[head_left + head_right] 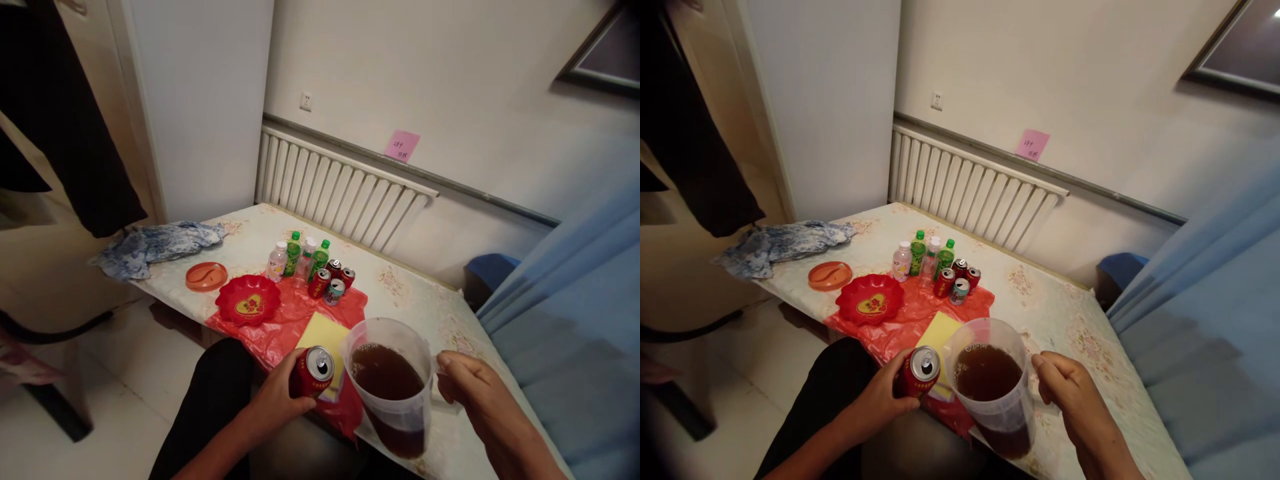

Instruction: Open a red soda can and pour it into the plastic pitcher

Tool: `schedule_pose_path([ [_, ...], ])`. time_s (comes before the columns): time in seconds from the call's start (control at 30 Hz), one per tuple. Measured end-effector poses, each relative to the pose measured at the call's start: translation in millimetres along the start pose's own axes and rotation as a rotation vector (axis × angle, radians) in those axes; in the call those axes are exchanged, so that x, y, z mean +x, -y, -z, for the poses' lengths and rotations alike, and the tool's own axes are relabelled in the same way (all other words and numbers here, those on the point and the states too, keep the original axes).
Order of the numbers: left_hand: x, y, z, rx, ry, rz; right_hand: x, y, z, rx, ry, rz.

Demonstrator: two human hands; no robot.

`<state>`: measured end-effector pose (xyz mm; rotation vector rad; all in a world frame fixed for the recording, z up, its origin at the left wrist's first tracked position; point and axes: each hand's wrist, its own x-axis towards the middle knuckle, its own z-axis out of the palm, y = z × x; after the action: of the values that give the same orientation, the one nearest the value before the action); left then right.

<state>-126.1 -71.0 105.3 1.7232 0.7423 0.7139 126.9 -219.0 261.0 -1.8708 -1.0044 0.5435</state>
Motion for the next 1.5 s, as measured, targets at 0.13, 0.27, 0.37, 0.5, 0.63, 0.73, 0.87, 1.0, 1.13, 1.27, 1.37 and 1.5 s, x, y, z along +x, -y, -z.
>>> schedule_pose_path([
  [0.13,0,2,-3.0,-0.001,0.017,-0.008,-4,-2,4,-0.084,0.067,0.027],
  [0.27,0,0,-4.0,-0.011,0.029,-0.017,-8,3,5,-0.155,0.127,0.029],
  [0.37,0,-4,-3.4,-0.018,0.037,-0.012,-10,8,3,-0.191,0.138,0.005],
  [0.5,1,-6,-2.4,-0.018,0.049,0.001,-9,11,2,-0.236,0.166,0.001],
  [0.63,1,-3,-3.0,-0.006,0.05,-0.011,-9,10,2,-0.281,0.188,0.021],
  [0.73,1,0,-3.9,-0.017,0.058,-0.031,-8,8,2,-0.299,0.203,0.035],
  [0.87,1,1,-4.6,-0.019,0.055,-0.033,-5,7,1,-0.314,0.233,0.042],
  [1.0,1,1,-4.4,-0.011,0.05,-0.025,-5,9,-1,-0.334,0.241,0.044],
  [1.13,1,0,-4.1,-0.016,0.048,-0.034,-5,12,-1,-0.355,0.248,0.048],
  [1.27,0,-1,-3.1,-0.018,0.057,-0.036,-5,12,-2,-0.373,0.256,0.051],
  [1.37,0,-1,-2.3,-0.022,0.072,-0.03,-5,13,-2,-0.382,0.26,0.055],
  [1.5,0,-2,-2.2,-0.026,0.073,-0.028,-6,13,-2,-0.384,0.264,0.062],
])
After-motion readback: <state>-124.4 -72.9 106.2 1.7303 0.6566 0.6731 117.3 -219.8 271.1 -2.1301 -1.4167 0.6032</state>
